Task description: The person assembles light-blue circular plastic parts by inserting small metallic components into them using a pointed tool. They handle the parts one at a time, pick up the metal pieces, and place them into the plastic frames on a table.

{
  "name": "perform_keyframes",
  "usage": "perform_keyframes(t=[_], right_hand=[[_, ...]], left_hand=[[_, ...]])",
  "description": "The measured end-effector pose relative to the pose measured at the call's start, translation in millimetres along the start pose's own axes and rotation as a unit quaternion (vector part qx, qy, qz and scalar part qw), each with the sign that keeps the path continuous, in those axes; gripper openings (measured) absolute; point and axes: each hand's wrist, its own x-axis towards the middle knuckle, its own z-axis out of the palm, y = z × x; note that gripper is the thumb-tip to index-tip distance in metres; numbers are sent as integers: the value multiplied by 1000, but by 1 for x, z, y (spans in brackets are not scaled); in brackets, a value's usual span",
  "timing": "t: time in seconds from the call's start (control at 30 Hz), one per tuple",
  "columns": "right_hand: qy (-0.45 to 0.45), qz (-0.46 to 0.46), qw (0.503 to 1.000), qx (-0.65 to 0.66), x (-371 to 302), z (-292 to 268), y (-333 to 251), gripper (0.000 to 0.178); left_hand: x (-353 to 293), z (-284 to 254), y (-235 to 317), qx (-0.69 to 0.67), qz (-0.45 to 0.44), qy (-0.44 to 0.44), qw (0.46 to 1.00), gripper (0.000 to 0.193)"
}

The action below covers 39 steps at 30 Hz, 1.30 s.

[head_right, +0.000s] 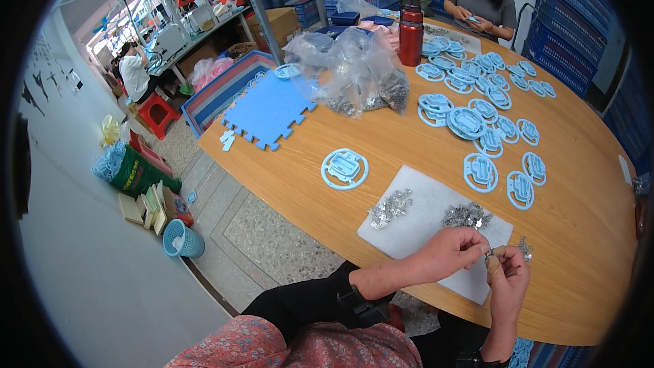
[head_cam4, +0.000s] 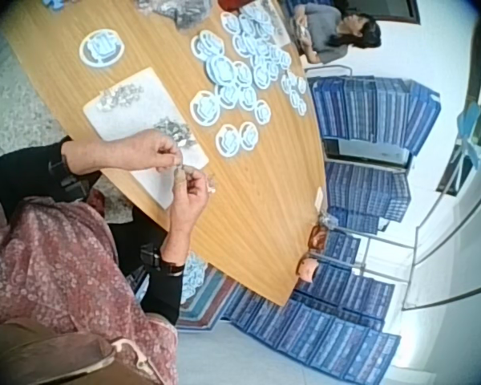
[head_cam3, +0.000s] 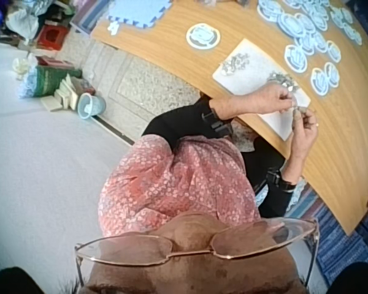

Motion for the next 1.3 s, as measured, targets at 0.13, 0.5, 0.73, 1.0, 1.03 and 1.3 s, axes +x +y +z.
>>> perform_keyframes(t=[0.13,0.5,0.73,1.0,1.03,1.3], right_hand=[[21,61,998,1,-3,-8,-1,13],[-41,151,979,130,6,1,-6,12],[-38,142,980,134,5,-1,-3,10],[-30,184,977,104,0,-19,-3,9],[-29,180,980,79,-3,-23,-1,9],[0,130,991,41,-13,-17,16,10]], left_hand=[[7,2,-7,73,18,12,997,18],[-6,-2,8,103,17,37,994,20],[-6,3,16,146,9,18,989,19],[-16,-24,29,84,2,124,989,19],[-20,-35,32,75,15,155,985,19],[-61,-112,34,159,131,274,939,19]])
